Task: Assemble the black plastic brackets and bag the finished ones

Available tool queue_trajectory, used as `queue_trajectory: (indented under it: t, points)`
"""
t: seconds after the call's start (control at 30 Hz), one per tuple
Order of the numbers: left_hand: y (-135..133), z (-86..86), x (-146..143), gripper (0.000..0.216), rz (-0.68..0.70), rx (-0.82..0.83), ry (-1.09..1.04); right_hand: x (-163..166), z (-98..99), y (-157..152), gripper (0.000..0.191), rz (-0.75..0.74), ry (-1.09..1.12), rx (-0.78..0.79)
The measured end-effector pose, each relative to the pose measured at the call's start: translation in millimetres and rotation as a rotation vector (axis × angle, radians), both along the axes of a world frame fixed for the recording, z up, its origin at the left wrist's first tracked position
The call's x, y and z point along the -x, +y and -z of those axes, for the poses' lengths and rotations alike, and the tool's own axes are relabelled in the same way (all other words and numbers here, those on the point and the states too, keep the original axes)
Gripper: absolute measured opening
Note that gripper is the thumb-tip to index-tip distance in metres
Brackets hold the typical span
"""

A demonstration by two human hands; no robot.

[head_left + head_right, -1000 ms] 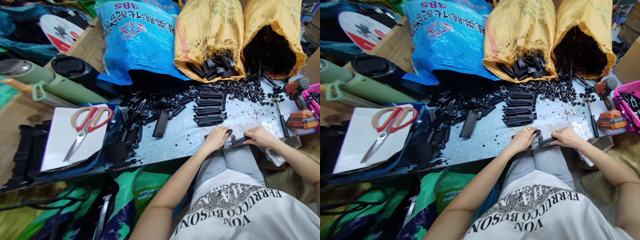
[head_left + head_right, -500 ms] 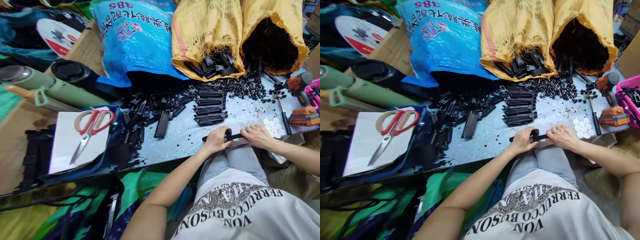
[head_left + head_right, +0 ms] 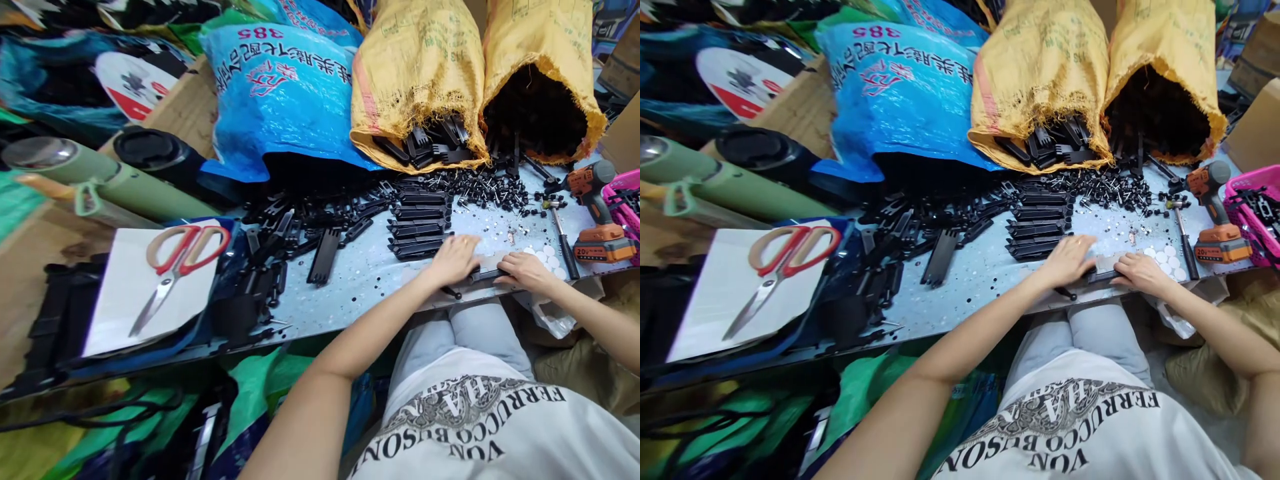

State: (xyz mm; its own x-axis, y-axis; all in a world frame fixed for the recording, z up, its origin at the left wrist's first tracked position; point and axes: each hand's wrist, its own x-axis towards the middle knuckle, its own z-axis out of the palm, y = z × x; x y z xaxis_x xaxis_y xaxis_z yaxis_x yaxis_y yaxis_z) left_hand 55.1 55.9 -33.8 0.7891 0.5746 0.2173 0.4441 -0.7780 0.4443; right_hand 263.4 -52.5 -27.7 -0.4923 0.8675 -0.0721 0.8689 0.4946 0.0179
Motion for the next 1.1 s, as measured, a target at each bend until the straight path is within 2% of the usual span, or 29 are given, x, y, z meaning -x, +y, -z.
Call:
queue_trajectory:
  t: [0.07,0.17,0.23,0.3,0.4,0.53,0.57,0.63,0.67,0.73,0.83,0.9,1.0,1.1]
  points:
    - [33.1,-13.0,-27.3,0.031,-0.138,0.029,-0.024,-14.1,8.5,-4.5,0.043,0.01,0.04,0.017]
    - [76.3,-25.7,-59.2,0.033,-0.182,0.033,-0.041,-31.1,11.4,2.4,0.039,0.105,0.094,0.033]
    - [91.6,-27.9,-71.8,0.036,-0.185,0.033,-0.036,-44.4,9.8,20.9,0.035,0.29,0.092,-0.025]
    - [95.3,-27.4,-75.8,0.031,-0.19,0.036,-0.015,-61.5,8.3,47.8,0.032,0.503,0.043,-0.111]
    - [84.0,-28.7,-60.3,0.019,-0.203,0.014,0.059,-88.5,10.3,86.3,0.034,0.653,-0.055,-0.129]
    - [47.8,-36.1,1.8,0.022,-0.321,-0.007,0.116,-101.3,14.6,103.2,0.029,0.6,-0.013,-0.08]
    - [37.4,-37.0,20.4,0.023,-0.368,0.032,0.129,-97.4,14.0,100.5,0.026,0.58,0.067,-0.112]
    - [18.8,-35.6,53.5,0.021,-0.328,0.153,0.181,-80.5,10.2,89.1,0.022,0.531,0.316,-0.164]
    - [11.5,-33.5,66.3,0.02,-0.29,0.214,0.219,-68.3,7.3,81.6,0.022,0.502,0.462,-0.147]
    - [1.9,-28.2,82.9,0.019,-0.225,0.296,0.298,-40.0,1.6,65.8,0.025,0.444,0.719,0.004]
    - [-2.4,-24.3,88.4,0.021,-0.205,0.282,0.37,-2.7,-2.7,46.9,0.029,0.409,0.905,0.308]
    - [-2.6,-27.5,85.3,0.021,-0.183,0.248,0.407,11.1,-3.2,39.9,0.029,0.426,0.943,0.394]
    - [-4.6,-37.7,78.2,0.02,-0.127,0.223,0.498,16.5,-5.6,35.8,0.023,0.441,0.907,0.37]
    - [-9.1,-47.7,68.5,0.019,-0.083,0.159,0.585,16.7,-12.3,34.5,0.012,0.416,0.777,0.302]
